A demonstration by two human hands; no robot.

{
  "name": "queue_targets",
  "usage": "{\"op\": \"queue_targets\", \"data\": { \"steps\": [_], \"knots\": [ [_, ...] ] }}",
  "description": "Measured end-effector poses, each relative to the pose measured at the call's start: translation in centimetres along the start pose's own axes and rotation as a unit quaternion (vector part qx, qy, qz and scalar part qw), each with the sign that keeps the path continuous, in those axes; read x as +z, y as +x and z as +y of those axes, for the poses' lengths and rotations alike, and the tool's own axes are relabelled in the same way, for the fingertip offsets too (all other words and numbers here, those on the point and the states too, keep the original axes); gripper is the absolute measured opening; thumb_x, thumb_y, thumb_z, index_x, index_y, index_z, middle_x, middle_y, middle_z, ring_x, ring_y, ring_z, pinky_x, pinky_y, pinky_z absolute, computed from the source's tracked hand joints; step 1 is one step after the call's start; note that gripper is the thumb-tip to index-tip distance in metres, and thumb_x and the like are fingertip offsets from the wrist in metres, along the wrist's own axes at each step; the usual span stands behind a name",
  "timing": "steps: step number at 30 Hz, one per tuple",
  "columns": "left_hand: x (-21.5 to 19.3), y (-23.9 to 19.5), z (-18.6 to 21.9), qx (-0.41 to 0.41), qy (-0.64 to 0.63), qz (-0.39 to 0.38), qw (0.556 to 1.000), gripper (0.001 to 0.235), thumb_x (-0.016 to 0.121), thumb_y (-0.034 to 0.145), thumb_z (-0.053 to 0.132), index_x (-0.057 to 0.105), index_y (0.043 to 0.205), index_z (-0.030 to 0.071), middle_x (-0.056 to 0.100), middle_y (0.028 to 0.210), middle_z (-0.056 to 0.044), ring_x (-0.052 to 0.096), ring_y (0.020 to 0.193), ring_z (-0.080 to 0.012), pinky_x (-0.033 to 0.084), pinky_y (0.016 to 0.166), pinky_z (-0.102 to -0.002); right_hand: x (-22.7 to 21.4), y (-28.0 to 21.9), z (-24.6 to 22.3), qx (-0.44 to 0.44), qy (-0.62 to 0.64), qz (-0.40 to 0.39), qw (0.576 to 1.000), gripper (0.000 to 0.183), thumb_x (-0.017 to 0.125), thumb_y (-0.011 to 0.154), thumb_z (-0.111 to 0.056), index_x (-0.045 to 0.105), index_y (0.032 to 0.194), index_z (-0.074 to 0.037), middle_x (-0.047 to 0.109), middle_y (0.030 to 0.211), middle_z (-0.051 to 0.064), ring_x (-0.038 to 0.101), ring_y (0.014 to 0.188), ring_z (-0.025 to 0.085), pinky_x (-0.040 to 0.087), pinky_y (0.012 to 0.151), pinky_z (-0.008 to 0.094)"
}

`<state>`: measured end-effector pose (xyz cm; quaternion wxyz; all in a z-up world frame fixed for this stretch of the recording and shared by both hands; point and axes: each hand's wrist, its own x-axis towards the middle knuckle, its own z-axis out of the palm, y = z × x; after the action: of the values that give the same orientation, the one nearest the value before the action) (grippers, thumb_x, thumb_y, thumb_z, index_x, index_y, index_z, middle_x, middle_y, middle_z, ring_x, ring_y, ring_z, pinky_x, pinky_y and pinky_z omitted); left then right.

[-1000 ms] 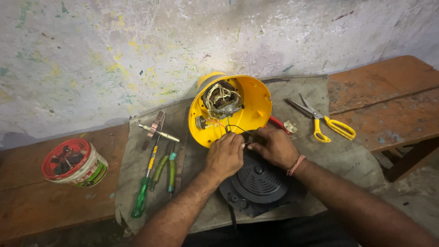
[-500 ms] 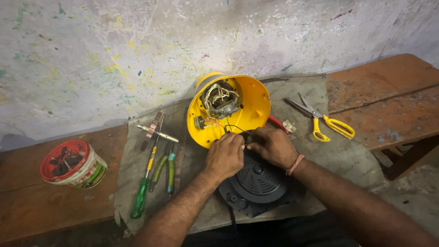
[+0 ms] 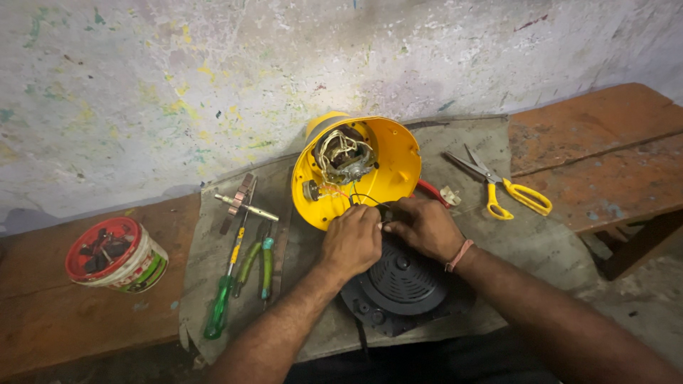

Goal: The person disassembles the base of a yellow blender, removes internal components, and uses pliers to strip a wire before reassembling the bottom plate.

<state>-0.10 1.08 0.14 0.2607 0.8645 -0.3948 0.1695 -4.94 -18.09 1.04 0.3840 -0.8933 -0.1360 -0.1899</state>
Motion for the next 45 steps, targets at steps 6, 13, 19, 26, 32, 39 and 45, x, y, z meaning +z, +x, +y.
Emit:
{"op": "queue_targets", "data": {
  "steps": [6, 13, 19, 26, 32, 39, 45],
  "knots": [
    [0.1, 0.1, 0.3, 0.004, -0.004, 0.018, 1.000, 0.010, 0.060, 0.090, 0.015, 0.062, 0.095, 0.006, 0.068, 0.094, -0.014, 0.066, 0.094, -0.0360, 0.052, 0.081, -0.051, -0.1, 0.1, -0.3, -0.019, 0.002, 0.013, 1.000, 0.039, 0.082, 0.076, -0.016, 0.071, 0.112, -0.005, 0.074, 0.100, 0.016, 0.072, 0.092, 0.036, 0.056, 0.078, 0.041],
    [-0.3, -0.1, 0.0, 0.003, 0.004, -0.009, 1.000, 0.009, 0.061, 0.087, 0.014, 0.060, 0.093, 0.007, 0.067, 0.093, -0.013, 0.066, 0.094, -0.0351, 0.051, 0.079, -0.051, -0.1, 0.0, -0.2, -0.019, 0.034, 0.001, 0.999, 0.035, 0.080, 0.078, -0.015, 0.070, 0.111, -0.006, 0.076, 0.097, 0.012, 0.075, 0.090, 0.031, 0.057, 0.078, 0.039],
    [-0.1, 0.1, 0.0, 0.024, 0.002, 0.005, 1.000, 0.010, 0.061, 0.088, 0.014, 0.060, 0.095, 0.007, 0.067, 0.095, -0.013, 0.065, 0.097, -0.0357, 0.051, 0.081, -0.051, 0.2, 0.0, 0.3, -0.037, -0.020, 0.020, 0.999, 0.038, 0.083, 0.077, -0.017, 0.071, 0.110, -0.005, 0.074, 0.098, 0.015, 0.072, 0.090, 0.035, 0.056, 0.077, 0.041],
    [0.2, 0.2, -0.2, -0.001, 0.004, -0.015, 1.000, 0.011, 0.060, 0.089, 0.015, 0.060, 0.094, 0.006, 0.067, 0.094, -0.016, 0.065, 0.095, -0.0381, 0.051, 0.081, -0.052, 0.3, -0.1, 0.4, -0.014, 0.028, 0.009, 0.999, 0.037, 0.081, 0.078, -0.015, 0.071, 0.112, -0.008, 0.075, 0.098, 0.013, 0.074, 0.090, 0.031, 0.057, 0.078, 0.040],
    [0.5, 0.2, 0.0, -0.017, 0.000, -0.007, 1.000, 0.010, 0.061, 0.088, 0.016, 0.061, 0.092, 0.007, 0.068, 0.093, -0.016, 0.065, 0.094, -0.0404, 0.050, 0.080, -0.055, 0.5, -0.4, 0.5, -0.009, 0.022, 0.011, 1.000, 0.033, 0.082, 0.078, -0.014, 0.072, 0.108, -0.008, 0.076, 0.096, 0.012, 0.075, 0.088, 0.030, 0.057, 0.078, 0.039],
    [1.2, 0.2, -0.3, -0.040, -0.035, 0.018, 0.998, 0.011, 0.062, 0.087, 0.017, 0.062, 0.088, 0.006, 0.069, 0.090, -0.016, 0.066, 0.088, -0.0424, 0.051, 0.075, -0.056, 0.3, -0.8, 0.6, -0.085, -0.003, 0.041, 0.996, 0.051, 0.081, 0.077, -0.017, 0.063, 0.123, -0.005, 0.074, 0.105, 0.015, 0.072, 0.095, 0.035, 0.057, 0.081, 0.040],
    [1.8, 0.0, -1.5, -0.023, -0.176, 0.037, 0.983, 0.008, 0.072, 0.084, 0.010, 0.072, 0.090, 0.005, 0.075, 0.088, -0.015, 0.074, 0.084, -0.0354, 0.058, 0.075, -0.044, 0.9, -1.0, 1.6, -0.106, -0.025, 0.041, 0.993, 0.052, 0.077, 0.085, -0.019, 0.058, 0.132, -0.007, 0.076, 0.110, 0.014, 0.073, 0.102, 0.034, 0.057, 0.086, 0.042]
  ]
}}
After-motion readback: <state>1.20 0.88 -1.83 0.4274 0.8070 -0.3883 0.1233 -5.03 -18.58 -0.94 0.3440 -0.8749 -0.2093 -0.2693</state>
